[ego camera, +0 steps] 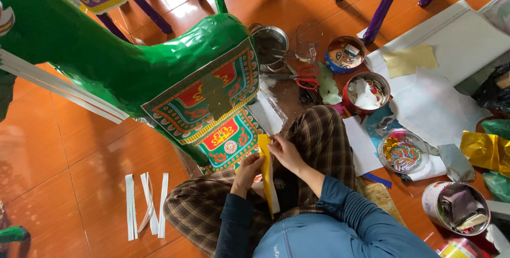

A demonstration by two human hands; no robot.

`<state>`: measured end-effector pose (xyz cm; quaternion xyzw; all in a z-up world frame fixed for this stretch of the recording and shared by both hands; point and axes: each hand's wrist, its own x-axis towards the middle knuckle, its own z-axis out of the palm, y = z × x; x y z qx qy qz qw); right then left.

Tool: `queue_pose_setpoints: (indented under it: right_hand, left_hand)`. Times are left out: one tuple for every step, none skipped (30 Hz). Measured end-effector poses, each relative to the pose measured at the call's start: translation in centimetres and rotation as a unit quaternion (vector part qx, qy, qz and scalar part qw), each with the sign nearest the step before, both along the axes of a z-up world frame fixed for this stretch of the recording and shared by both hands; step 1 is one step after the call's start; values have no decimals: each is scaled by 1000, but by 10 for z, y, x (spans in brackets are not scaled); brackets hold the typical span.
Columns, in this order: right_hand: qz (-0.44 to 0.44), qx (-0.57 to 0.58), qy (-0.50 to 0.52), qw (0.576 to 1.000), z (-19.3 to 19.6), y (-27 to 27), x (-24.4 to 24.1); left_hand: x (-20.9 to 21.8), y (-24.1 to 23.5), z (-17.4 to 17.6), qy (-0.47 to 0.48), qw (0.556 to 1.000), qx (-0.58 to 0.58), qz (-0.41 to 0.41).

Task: Decorating a green paper-mache horse with colorful paper strips and patterns

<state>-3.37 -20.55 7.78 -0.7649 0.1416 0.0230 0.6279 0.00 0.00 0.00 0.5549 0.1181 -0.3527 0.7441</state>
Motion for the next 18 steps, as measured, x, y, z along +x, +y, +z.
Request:
queue_pose_setpoints:
  right_hand:
    - [1,0,1,1000,-9,-1,2]
    - [-22,14,-13,1000,-18,-2,4]
    - [-45,29,-26,998,-27,-3,5]
    - [-44,29,-23,998,-33,-4,8]
    - [-52,14,-33,998,-40,-5,6]
    - [-59,-2,-42,997,-47,-5,5]
    - [-56,-2,-36,998,-42,-5,3]
    - [-60,-19,-44,997,-37,-5,2]
    - [-63,-37,-52,996,-31,-5,1]
    - [-60,-36,-47,996,-24,-5,2]
    - [-62,-26,-55,996,-17,-4,1]
    - [-63,-16,-64,996,-11,-4,1]
    - [-60,-14,-54,997,-14,-5,0]
    - [-68,1,-62,996,-19,-5,0]
    - [-78,17,-68,994,-24,-5,-2]
    - [-74,19,-56,995,-23,-7,1]
    - [-85,14,-70,994,-22,-7,-1]
    - [-96,8,-83,992,-22,-8,-3]
  left_hand:
    - [-2,-1,0,1,1000,0,1]
    - [-3,-3,-1,0,1000,4,-15]
    - [-6,-3,-2,-1,1000,7,-30]
    - [-3,-3,0,2,1000,8,-29]
    - [-6,-2,1,-9,999,0,-31]
    - [-8,-1,2,-21,999,-8,-33]
    - [-9,-2,8,-15,999,-7,-30]
    - [-9,-3,14,-57,996,-26,-70]
    - [-9,-3,20,-98,988,-44,-109]
    - [-7,-4,13,-93,989,-43,-106]
    - [-7,-3,5,-113,986,-36,-113]
    - [-7,-3,-3,-133,983,-29,-120]
    - [-8,-5,-2,-124,985,-27,-116]
    - [-9,-6,-1,-135,983,-40,-117]
    - [-11,-7,-1,-144,981,-53,-118]
    - [-8,-8,-4,-133,983,-51,-114]
    - [-12,-7,-7,-140,981,-60,-120]
    - [-15,-7,-11,-148,978,-69,-127]
